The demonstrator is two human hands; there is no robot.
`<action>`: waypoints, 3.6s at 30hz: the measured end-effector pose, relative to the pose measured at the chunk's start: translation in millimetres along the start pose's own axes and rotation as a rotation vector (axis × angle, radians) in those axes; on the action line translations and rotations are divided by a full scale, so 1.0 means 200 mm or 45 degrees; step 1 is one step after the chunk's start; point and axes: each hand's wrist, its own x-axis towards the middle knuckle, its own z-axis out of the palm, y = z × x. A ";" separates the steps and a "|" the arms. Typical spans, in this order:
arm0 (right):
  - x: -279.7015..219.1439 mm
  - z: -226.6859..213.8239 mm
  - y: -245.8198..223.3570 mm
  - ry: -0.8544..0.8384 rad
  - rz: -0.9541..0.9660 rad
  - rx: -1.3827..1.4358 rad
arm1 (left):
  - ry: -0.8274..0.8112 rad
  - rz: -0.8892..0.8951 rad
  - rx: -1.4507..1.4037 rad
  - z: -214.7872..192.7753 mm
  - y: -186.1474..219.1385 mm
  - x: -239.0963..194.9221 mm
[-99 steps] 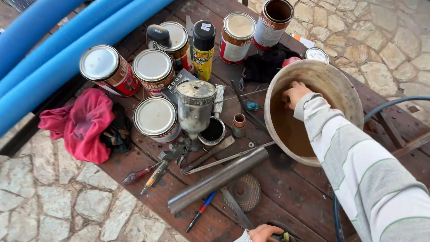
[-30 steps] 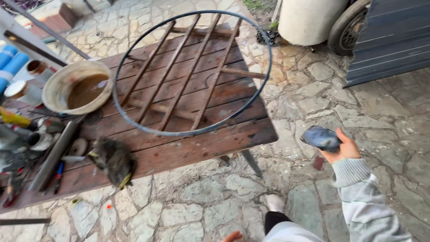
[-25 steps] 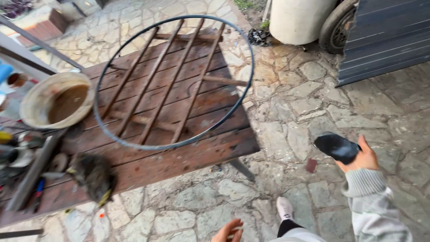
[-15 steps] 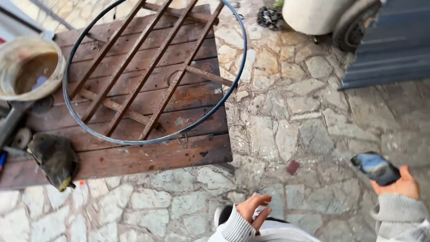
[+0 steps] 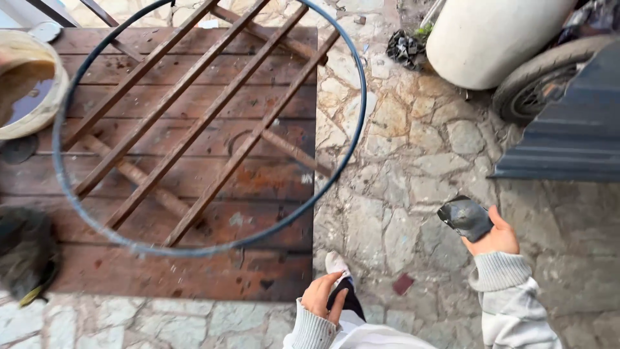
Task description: Sanding and cleaning a circular metal frame on a workbench
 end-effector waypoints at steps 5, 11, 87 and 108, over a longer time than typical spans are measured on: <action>0.32 0.43 -0.26 -0.020 -0.027 0.066 | -0.010 0.042 0.102 0.16 -0.05 0.42; 0.43 0.96 -0.33 -0.261 0.103 -0.087 | 0.150 0.035 0.336 0.15 -0.07 0.74; 0.80 1.42 0.56 -0.882 -2.064 -1.962 | 0.227 -1.229 1.166 0.50 -0.12 0.76; -0.07 2.22 -0.28 -1.813 -0.497 -3.650 | 0.331 -1.053 1.413 0.57 -0.21 0.70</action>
